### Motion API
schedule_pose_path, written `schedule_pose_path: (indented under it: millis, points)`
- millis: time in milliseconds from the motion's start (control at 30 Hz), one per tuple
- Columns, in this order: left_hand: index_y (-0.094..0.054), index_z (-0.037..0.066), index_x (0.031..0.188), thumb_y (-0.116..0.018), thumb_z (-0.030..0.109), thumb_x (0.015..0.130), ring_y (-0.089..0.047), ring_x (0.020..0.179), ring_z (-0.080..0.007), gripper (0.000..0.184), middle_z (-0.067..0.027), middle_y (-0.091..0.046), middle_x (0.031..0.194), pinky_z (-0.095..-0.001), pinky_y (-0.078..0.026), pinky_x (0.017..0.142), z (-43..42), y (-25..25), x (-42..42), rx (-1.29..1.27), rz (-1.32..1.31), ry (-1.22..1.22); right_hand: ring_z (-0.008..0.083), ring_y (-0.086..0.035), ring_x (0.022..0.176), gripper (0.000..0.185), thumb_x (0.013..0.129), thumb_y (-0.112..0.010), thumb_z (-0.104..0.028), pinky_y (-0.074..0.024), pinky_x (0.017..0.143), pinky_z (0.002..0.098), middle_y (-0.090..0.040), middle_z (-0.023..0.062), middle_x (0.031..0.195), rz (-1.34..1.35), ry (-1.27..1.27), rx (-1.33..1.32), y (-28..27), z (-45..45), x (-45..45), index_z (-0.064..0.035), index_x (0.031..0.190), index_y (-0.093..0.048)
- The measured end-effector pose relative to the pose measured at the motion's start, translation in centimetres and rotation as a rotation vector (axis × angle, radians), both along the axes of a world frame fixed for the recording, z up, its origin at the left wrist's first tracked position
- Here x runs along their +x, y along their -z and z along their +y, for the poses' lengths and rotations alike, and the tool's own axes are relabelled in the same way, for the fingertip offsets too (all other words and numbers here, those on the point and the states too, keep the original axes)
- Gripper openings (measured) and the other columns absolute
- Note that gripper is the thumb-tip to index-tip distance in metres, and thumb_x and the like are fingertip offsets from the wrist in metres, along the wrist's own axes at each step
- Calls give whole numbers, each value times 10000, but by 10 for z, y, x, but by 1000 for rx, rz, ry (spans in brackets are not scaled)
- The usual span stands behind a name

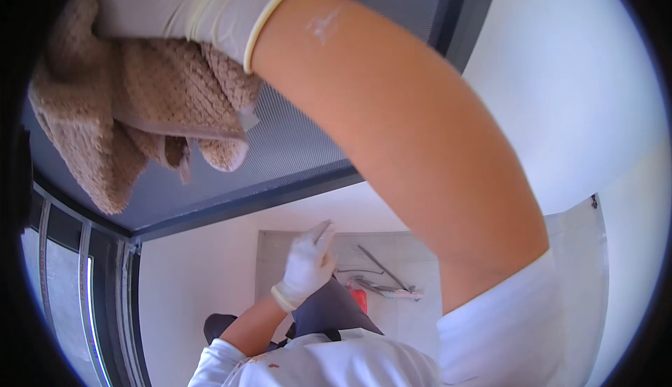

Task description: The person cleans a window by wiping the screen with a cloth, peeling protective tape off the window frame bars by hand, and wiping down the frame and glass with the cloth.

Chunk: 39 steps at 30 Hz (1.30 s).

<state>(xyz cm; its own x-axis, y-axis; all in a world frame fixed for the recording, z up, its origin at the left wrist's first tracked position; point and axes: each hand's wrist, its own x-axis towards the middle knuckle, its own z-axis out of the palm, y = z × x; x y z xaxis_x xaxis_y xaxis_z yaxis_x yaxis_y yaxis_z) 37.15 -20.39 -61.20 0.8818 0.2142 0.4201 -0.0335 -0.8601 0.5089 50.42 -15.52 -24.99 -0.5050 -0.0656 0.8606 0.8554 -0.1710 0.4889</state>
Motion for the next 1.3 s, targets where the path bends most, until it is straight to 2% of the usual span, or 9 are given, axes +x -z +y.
schedule_pose_path:
  millis: [233, 433, 533, 767, 900, 967, 1033, 1133, 1300]
  points:
    - [-360, -29, 1342, -522, 33, 879, -395, 1192, -367, 495, -181, -408, 1308, -481, -282, 1021, 83, -116, -34, 418, -858, -566, 248, -541, 922, 236, 708, -615, -177, -395, 741, 369, -579, 52, 893, 170, -45, -213, 45, -27, -8, -133, 938, -589]
    - [-225, 93, 1444, -707, 332, 801, -306, 1306, -407, 839, -186, -336, 1366, -529, -242, 1068, 151, -75, -24, 88, -671, -247, 261, -532, 1006, 611, 613, -756, -292, -368, 875, 406, -582, 70, 1076, 620, -262, -488, 158, -86, 7, -118, 1158, -540]
    - [-278, 17, 1408, -577, 486, 848, -313, 1278, -437, 789, -237, -308, 1365, -583, -248, 1039, 153, -103, -30, 1007, -636, -322, 257, -551, 991, 588, 699, -737, -316, -398, 864, 396, -566, 93, 1140, 883, -413, -224, 205, -126, 19, -107, 1203, -519]
    - [-397, -154, 1259, -481, 542, 890, -293, 1263, -498, 792, -301, -323, 1349, -626, -247, 1019, 134, -111, -24, 1123, -452, -494, 202, -553, 1029, 428, 940, -453, -377, -487, 872, 322, -545, 95, 1158, 1388, -1545, 263, 164, -193, 41, -68, 1237, -462]
    - [-279, -153, 1344, -474, 538, 897, -201, 1318, -496, 846, -304, -253, 1395, -621, -213, 1048, 135, -112, -24, 1173, -410, -470, 233, -492, 1166, 467, 960, -425, -408, -457, 953, 388, -461, 94, 1315, 1294, -1772, 418, 305, -143, 94, -107, 1317, -395]
    - [-251, -165, 1349, -450, 553, 903, -179, 1325, -496, 868, -314, -229, 1401, -626, -199, 1050, 136, -113, -22, 1211, -405, -483, 211, -545, 1093, 437, 949, -400, -430, -497, 872, 335, -529, 111, 1207, 1325, -976, 417, 318, -131, 85, -77, 1180, -515]
    - [-242, -165, 1353, -446, 554, 904, -171, 1327, -496, 872, -314, -214, 1407, -627, -193, 1051, 133, -116, -22, 1218, -397, -488, 259, -483, 1184, 446, 942, -471, -374, -354, 1044, 394, -513, 101, 1285, 1329, -1980, 491, 383, -143, 91, -111, 1302, -458]
    - [-228, -164, 1359, -435, 560, 906, -165, 1327, -493, 879, -313, -204, 1411, -625, -198, 1050, 135, -114, -24, 1238, -371, -520, 267, -508, 1129, 432, 838, -569, -353, -358, 1017, 409, -556, 123, 1200, 1357, 414, -251, 466, -158, 74, -107, 1193, -551]
    - [-210, -165, 1365, -428, 562, 907, -175, 1315, -496, 885, -318, -207, 1405, -630, -207, 1042, 134, -114, -24, 1257, -361, -532, 253, -542, 1030, 389, 874, -521, -317, -438, 886, 398, -564, 122, 1134, 1496, 43, -102, 434, -170, 80, -89, 1189, -517]
